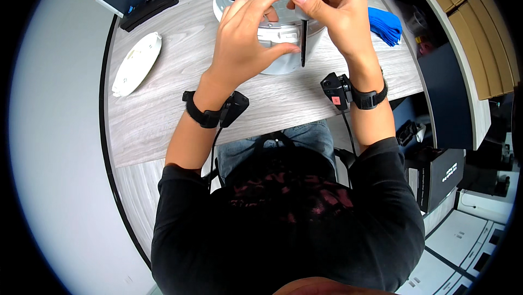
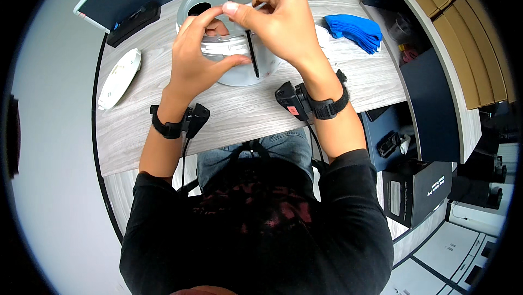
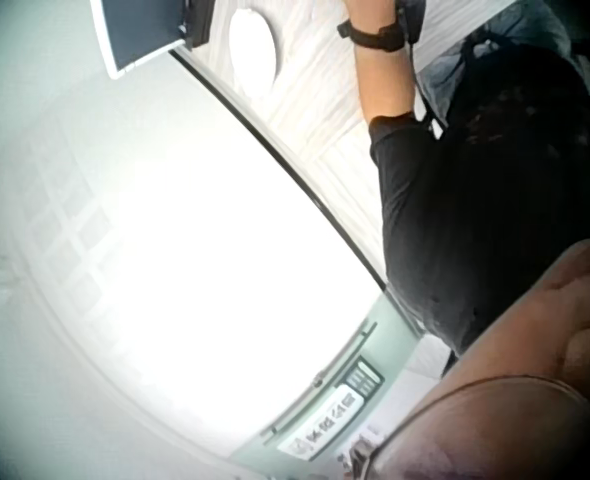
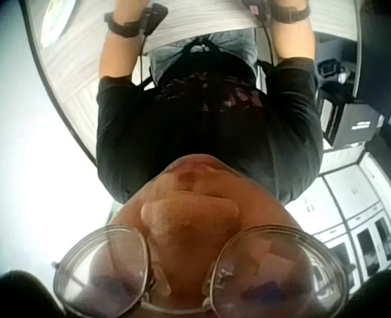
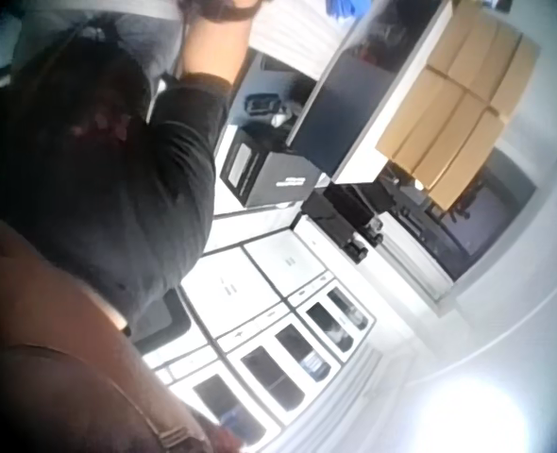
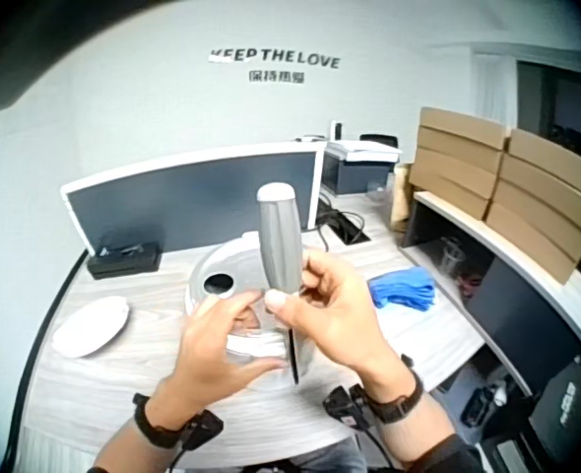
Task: The person wipes the exterior of a white rice cooker with a blue cloth, then uses a screwdriver to remove screws from the lid and body. The person removes the lid and continues unscrewing components from the cooker's top surface.
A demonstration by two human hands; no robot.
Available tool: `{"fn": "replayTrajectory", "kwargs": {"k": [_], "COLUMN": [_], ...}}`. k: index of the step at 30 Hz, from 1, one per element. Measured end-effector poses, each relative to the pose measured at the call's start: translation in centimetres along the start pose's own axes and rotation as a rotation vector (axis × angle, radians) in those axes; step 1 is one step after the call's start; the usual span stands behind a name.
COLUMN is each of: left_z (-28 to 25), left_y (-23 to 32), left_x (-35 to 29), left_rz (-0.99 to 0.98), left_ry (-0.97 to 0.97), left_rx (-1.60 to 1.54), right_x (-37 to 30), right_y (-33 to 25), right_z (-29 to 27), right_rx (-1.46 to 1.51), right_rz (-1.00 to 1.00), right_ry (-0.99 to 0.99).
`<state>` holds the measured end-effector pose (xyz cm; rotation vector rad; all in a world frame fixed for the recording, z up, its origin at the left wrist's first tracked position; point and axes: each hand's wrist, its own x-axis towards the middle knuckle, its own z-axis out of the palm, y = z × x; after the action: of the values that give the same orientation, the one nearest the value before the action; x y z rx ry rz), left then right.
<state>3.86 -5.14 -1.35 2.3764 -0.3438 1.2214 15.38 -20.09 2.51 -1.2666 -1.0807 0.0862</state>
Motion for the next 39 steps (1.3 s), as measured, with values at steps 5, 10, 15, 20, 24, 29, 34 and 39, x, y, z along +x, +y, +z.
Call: {"fn": "replayTrajectory", "kwargs": {"k": [5, 10, 15, 20, 24, 29, 34, 39], "left_z": [-1.1, -2.6, -2.5, -2.2, -2.1, -1.8, -1.9, -2.0], "left_y": [0.5, 0.2, -0.3, -0.8, -0.9, -1.0, -0.8, -1.2], "left_x": [0.7, 1.2, 2.0, 2.4, 2.2, 2.0, 2.0, 1.9], "left_rz": [-0.016, -0.191, -0.304, -0.384, -0.383, -0.354, -0.356, -0.357], "left_ry": [-0.102, -0.188, -0.199, -0.161, -0.147, -0.133, -0.126, -0.141], "left_rx": [-0.080, -0.359, -0.445, -0.492, -0.454, -0.467, -0.478, -0.477], "right_x": [2.2, 4.0, 5.7, 6.5, 6.3, 6.2, 5.7, 5.6], "right_y": [-0.9, -2.5, -2.9, -2.4, -2.8, -3.0, -4.0, -4.2], "right_z": [-0.6, 0.6, 1.7, 1.6, 1.6, 1.7, 1.8, 2.4], "right_rx": [0.240, 0.260, 0.221, 0.230, 0.190, 0.207, 0.149, 0.173], "right_rz": [0.065, 0.002, -0.065, -0.089, -0.079, -0.082, -0.054, -0.033], "right_ry": [-0.015, 0.020, 0.075, 0.070, 0.063, 0.045, 0.010, 0.010]}}
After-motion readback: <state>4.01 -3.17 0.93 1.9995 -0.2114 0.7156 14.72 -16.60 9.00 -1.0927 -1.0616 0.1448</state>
